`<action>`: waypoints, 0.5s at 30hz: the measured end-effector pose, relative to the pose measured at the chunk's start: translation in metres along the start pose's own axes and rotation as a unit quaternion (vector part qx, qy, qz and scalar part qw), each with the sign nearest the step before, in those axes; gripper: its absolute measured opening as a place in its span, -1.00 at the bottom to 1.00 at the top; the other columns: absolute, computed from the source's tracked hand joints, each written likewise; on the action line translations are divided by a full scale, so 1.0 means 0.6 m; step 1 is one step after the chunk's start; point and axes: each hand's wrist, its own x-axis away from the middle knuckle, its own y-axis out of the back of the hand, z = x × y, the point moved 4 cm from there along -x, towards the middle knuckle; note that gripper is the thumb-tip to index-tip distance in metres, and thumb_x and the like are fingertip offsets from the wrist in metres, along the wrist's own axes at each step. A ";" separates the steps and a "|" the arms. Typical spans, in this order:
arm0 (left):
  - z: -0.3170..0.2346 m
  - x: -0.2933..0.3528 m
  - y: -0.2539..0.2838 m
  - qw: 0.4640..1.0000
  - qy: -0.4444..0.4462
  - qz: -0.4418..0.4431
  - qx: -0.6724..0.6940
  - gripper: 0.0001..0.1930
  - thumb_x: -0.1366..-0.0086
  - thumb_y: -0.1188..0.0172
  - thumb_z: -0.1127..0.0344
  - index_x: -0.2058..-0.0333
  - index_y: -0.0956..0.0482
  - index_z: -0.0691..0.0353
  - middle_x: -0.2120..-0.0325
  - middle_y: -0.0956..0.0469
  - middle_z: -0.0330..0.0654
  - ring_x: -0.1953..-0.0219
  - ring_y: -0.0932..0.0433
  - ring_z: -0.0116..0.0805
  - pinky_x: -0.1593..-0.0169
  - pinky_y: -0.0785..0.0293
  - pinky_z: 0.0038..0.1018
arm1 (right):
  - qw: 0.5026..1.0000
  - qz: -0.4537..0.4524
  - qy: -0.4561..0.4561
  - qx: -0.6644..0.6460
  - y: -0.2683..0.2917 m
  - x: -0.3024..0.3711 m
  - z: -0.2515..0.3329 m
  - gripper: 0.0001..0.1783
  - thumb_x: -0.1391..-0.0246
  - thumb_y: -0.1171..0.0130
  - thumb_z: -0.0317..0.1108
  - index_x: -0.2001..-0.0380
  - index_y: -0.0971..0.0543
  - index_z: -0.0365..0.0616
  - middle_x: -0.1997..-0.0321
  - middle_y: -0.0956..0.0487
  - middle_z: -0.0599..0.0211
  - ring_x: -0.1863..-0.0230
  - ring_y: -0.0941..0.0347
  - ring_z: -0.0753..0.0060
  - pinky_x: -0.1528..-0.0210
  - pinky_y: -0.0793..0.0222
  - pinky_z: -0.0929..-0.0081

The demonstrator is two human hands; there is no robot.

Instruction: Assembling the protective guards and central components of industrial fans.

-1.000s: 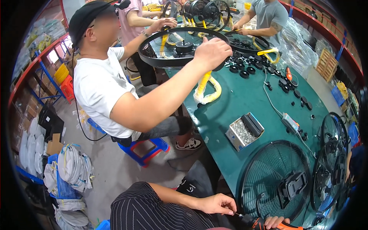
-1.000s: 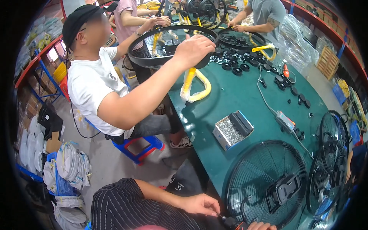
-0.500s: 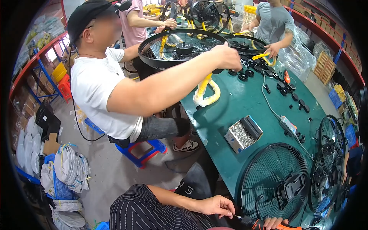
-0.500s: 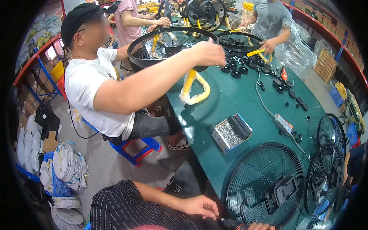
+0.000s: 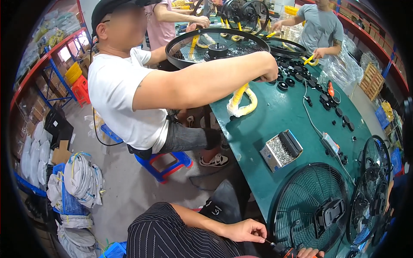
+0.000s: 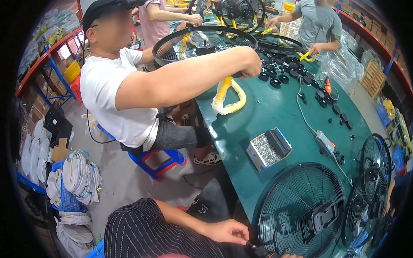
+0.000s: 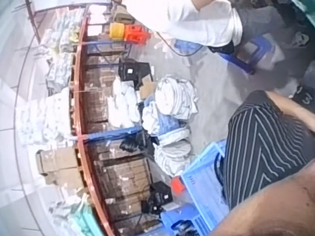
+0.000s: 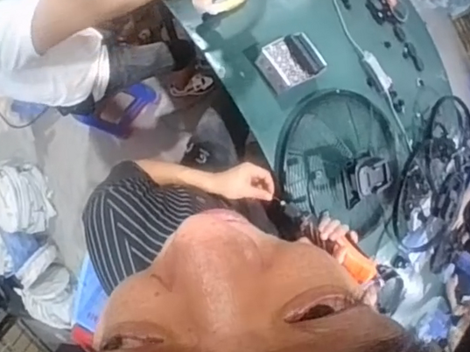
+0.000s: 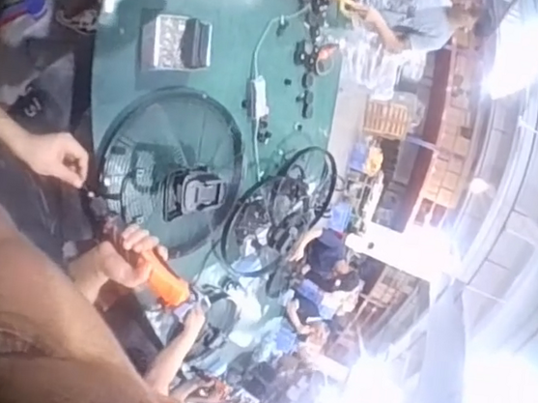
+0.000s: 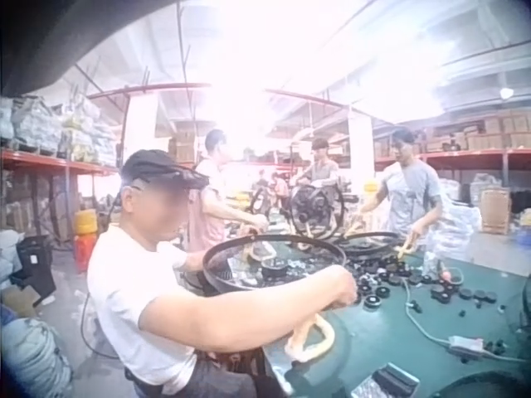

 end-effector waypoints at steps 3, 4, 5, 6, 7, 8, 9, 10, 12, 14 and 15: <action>0.001 -0.001 -0.001 1.000 -0.005 0.008 -0.026 -0.84 -0.46 -0.31 0.32 0.13 -0.63 0.29 0.28 -0.65 -0.31 0.26 -0.58 -0.59 0.15 -0.53 -0.54 | 1.000 -0.003 -0.004 0.027 0.001 0.001 0.000 -0.57 -0.42 -0.09 0.00 -0.16 -0.41 0.00 0.25 -0.45 0.35 0.27 -0.33 0.34 0.07 -0.30 0.19; 0.002 -0.001 0.001 1.000 -0.007 0.007 -0.026 -0.84 -0.45 -0.31 0.32 0.13 -0.63 0.29 0.28 -0.65 -0.31 0.25 -0.58 -0.58 0.14 -0.54 -0.53 | 1.000 0.003 0.000 0.014 0.001 0.001 0.000 -0.57 -0.42 -0.09 -0.01 -0.17 -0.41 -0.01 0.24 -0.45 0.34 0.26 -0.34 0.33 0.08 -0.31 0.20; 0.004 0.000 -0.001 1.000 -0.008 0.007 -0.024 -0.84 -0.45 -0.32 0.32 0.14 -0.63 0.29 0.27 -0.65 -0.30 0.25 -0.58 -0.57 0.14 -0.54 -0.53 | 1.000 0.006 0.002 0.003 0.000 0.001 0.000 -0.57 -0.42 -0.08 -0.03 -0.19 -0.41 -0.02 0.23 -0.46 0.32 0.25 -0.35 0.32 0.09 -0.31 0.20; 0.004 -0.001 -0.001 0.999 -0.020 0.006 -0.028 -0.84 -0.45 -0.32 0.33 0.15 -0.63 0.30 0.28 -0.64 -0.29 0.25 -0.58 -0.55 0.15 -0.53 -0.52 | 1.000 0.010 0.005 -0.008 0.001 0.001 0.001 -0.57 -0.42 -0.08 -0.04 -0.20 -0.40 -0.03 0.22 -0.47 0.30 0.25 -0.36 0.31 0.11 -0.32 0.21; 0.004 0.000 -0.002 0.999 -0.032 0.004 -0.031 -0.84 -0.44 -0.31 0.33 0.16 -0.62 0.31 0.28 -0.64 -0.28 0.25 -0.58 -0.52 0.16 -0.52 -0.51 | 1.000 0.019 0.001 -0.014 0.001 0.000 0.001 -0.56 -0.43 -0.07 -0.06 -0.22 -0.40 -0.03 0.20 -0.48 0.27 0.24 -0.38 0.29 0.12 -0.33 0.21; 0.005 0.001 -0.004 0.999 -0.043 0.003 -0.033 -0.85 -0.44 -0.31 0.34 0.18 -0.62 0.32 0.28 -0.63 -0.26 0.25 -0.58 -0.50 0.16 -0.52 -0.50 | 0.999 0.027 -0.003 -0.019 0.001 0.001 0.001 -0.55 -0.43 -0.06 -0.09 -0.25 -0.39 -0.04 0.18 -0.49 0.24 0.23 -0.39 0.28 0.13 -0.34 0.21; 0.005 0.002 -0.005 0.998 -0.049 0.007 -0.038 -0.85 -0.44 -0.31 0.35 0.19 -0.62 0.32 0.29 -0.63 -0.26 0.26 -0.58 -0.48 0.18 -0.51 -0.49 | 0.999 0.035 -0.006 -0.023 0.002 -0.001 0.002 -0.54 -0.43 -0.05 -0.11 -0.27 -0.39 -0.05 0.16 -0.51 0.21 0.22 -0.41 0.26 0.14 -0.34 0.21; 0.004 0.003 -0.007 0.997 -0.055 0.011 -0.043 -0.86 -0.43 -0.31 0.35 0.20 -0.61 0.32 0.30 -0.62 -0.25 0.26 -0.58 -0.46 0.19 -0.49 -0.47 | 0.998 0.062 -0.011 -0.021 -0.001 -0.002 0.002 -0.53 -0.42 -0.05 -0.13 -0.29 -0.39 -0.06 0.15 -0.52 0.19 0.22 -0.42 0.25 0.15 -0.35 0.21; -0.001 0.004 -0.013 0.996 -0.065 0.016 -0.056 -0.86 -0.43 -0.31 0.37 0.21 -0.61 0.33 0.32 -0.60 -0.23 0.28 -0.57 -0.42 0.22 -0.47 -0.45 | 0.993 0.115 -0.025 -0.016 -0.008 -0.009 0.006 -0.51 -0.42 -0.05 -0.16 -0.32 -0.38 -0.07 0.12 -0.54 0.15 0.22 -0.45 0.22 0.17 -0.36 0.22; -0.013 0.005 -0.013 0.994 -0.074 0.015 -0.077 -0.87 -0.42 -0.30 0.38 0.23 -0.60 0.33 0.35 -0.58 -0.21 0.31 -0.56 -0.37 0.24 -0.45 -0.42 | 0.990 0.136 -0.022 -0.019 -0.021 -0.018 0.008 -0.49 -0.41 -0.06 -0.18 -0.34 -0.37 -0.09 0.09 -0.54 0.12 0.23 -0.46 0.22 0.20 -0.37 0.23; -0.021 0.005 -0.014 0.992 -0.084 0.009 -0.092 -0.87 -0.41 -0.31 0.38 0.24 -0.59 0.32 0.35 -0.57 -0.20 0.31 -0.56 -0.35 0.25 -0.45 -0.42 | 0.989 0.147 -0.021 -0.022 -0.029 -0.024 0.007 -0.48 -0.41 -0.07 -0.19 -0.35 -0.36 -0.10 0.08 -0.55 0.11 0.24 -0.46 0.21 0.22 -0.38 0.24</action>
